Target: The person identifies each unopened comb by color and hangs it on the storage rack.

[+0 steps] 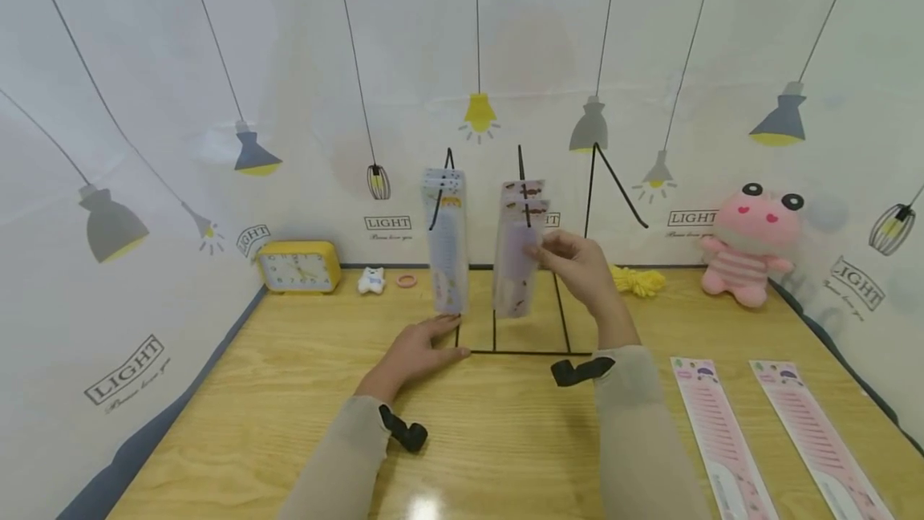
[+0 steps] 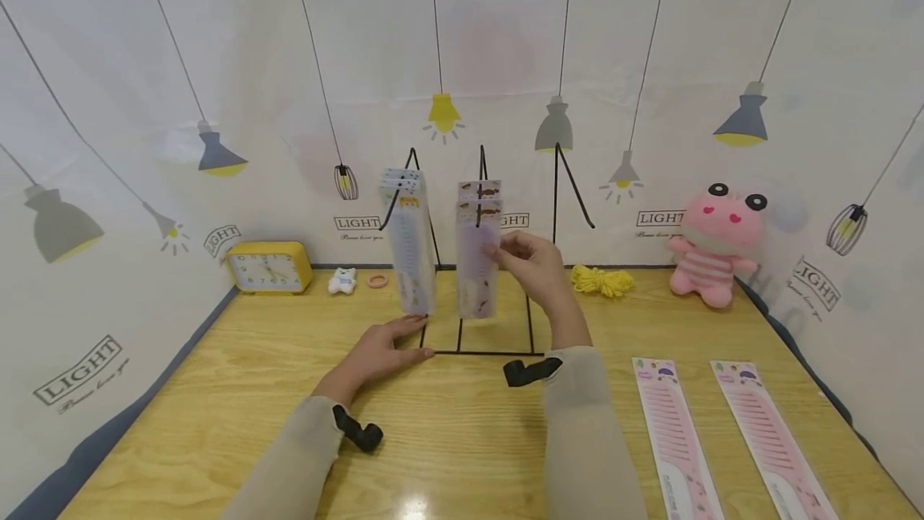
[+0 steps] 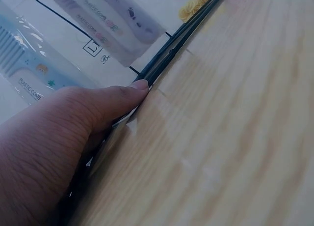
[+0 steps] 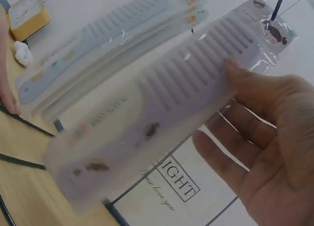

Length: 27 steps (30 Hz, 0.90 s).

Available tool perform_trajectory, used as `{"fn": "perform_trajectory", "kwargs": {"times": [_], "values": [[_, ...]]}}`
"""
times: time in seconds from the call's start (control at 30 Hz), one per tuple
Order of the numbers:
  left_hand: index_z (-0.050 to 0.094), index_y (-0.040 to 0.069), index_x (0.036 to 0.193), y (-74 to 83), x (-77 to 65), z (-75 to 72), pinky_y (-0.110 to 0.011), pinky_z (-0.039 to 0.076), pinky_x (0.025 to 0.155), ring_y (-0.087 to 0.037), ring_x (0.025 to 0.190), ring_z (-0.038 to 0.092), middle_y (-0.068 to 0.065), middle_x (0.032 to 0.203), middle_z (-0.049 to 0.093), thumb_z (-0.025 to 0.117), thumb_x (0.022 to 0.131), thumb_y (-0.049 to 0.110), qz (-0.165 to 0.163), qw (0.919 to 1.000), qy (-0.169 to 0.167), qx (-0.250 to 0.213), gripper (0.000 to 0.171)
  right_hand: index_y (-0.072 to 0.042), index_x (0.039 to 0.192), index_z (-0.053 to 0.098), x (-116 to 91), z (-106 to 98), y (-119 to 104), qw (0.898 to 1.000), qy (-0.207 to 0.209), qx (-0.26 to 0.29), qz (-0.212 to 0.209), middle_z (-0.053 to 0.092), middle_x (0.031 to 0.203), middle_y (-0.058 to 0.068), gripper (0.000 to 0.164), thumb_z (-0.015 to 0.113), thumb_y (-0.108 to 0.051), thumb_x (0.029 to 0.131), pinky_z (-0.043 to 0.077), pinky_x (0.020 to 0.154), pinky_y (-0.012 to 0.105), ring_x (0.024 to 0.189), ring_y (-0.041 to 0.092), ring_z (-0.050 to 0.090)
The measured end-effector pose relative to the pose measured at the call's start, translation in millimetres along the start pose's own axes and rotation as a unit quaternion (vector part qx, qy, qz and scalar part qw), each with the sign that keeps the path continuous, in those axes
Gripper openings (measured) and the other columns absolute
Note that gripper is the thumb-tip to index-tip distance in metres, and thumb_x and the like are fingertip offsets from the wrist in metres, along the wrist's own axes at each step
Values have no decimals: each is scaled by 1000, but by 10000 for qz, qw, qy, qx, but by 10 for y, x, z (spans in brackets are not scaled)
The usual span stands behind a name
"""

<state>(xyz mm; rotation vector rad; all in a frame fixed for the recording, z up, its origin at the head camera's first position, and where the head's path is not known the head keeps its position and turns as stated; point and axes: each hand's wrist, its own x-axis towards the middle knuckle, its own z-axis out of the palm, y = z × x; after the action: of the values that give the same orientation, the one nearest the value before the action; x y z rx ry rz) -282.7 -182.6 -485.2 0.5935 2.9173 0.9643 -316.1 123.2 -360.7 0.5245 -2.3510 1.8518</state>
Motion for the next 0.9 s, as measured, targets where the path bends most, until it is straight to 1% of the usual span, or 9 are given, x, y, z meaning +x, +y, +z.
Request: {"fn": "perform_trajectory", "kwargs": {"times": [0.07,0.13,0.2,0.3,0.43,0.6,0.8,0.83,0.9], "values": [[48,25,152,-10,9,11,-48,31,118,-26,145,37,2,157,41,65,89,64,2,10000,-10,47,75,-6,110,71,18,9,41,9995,291,47,68,73,110,8,43,75,-44,91,57,89,37,101,23,68],[47,26,152,-18,14,17,-48,32,118,-26,145,37,3,157,41,64,89,65,-4,10000,-23,71,76,-7,111,72,32,27,53,9978,641,49,140,73,108,7,46,75,-48,89,59,81,32,97,21,68],[47,27,152,-19,17,17,-48,32,118,-25,145,37,4,157,40,64,89,65,-29,10000,-44,76,76,-8,112,72,46,47,52,9951,971,-8,201,73,106,6,49,75,-51,88,59,75,27,93,19,67],[46,27,152,-15,18,11,-47,31,118,-25,145,36,5,157,40,65,89,64,-45,10000,-60,32,75,-9,113,73,58,78,41,9920,1231,-52,271,73,106,6,53,75,-54,86,59,76,32,92,18,66],[46,26,152,-11,17,7,-48,31,118,-25,146,36,4,158,39,65,90,62,-5,10000,-59,-24,74,-9,113,73,68,105,49,9916,1258,-35,282,73,107,6,54,74,-55,86,60,82,40,96,18,67],[45,27,153,-15,11,12,-48,31,118,-24,146,35,5,158,38,65,90,62,0,10000,-89,-42,74,-8,116,71,77,112,77,9921,1217,-77,296,72,108,7,56,74,-56,86,60,82,35,98,19,67],[46,27,152,-3,9,1,-47,31,118,-23,146,35,7,158,38,66,90,60,-6,10000,-46,-40,73,-7,116,70,86,101,88,9935,1119,46,217,72,109,10,54,74,-53,87,58,88,46,98,23,68],[46,28,152,-1,10,1,-46,31,118,-22,146,35,7,158,38,66,90,61,-26,10000,-47,-30,73,-7,116,70,87,97,91,9937,1100,55,201,72,109,10,54,75,-52,87,58,88,47,98,23,68],[46,29,152,2,8,5,-45,31,119,-21,146,34,9,158,38,66,90,61,-87,9999,-77,-28,73,-7,117,70,85,86,99,9943,1053,27,179,72,110,11,53,74,-51,88,59,86,44,98,24,68]]}}
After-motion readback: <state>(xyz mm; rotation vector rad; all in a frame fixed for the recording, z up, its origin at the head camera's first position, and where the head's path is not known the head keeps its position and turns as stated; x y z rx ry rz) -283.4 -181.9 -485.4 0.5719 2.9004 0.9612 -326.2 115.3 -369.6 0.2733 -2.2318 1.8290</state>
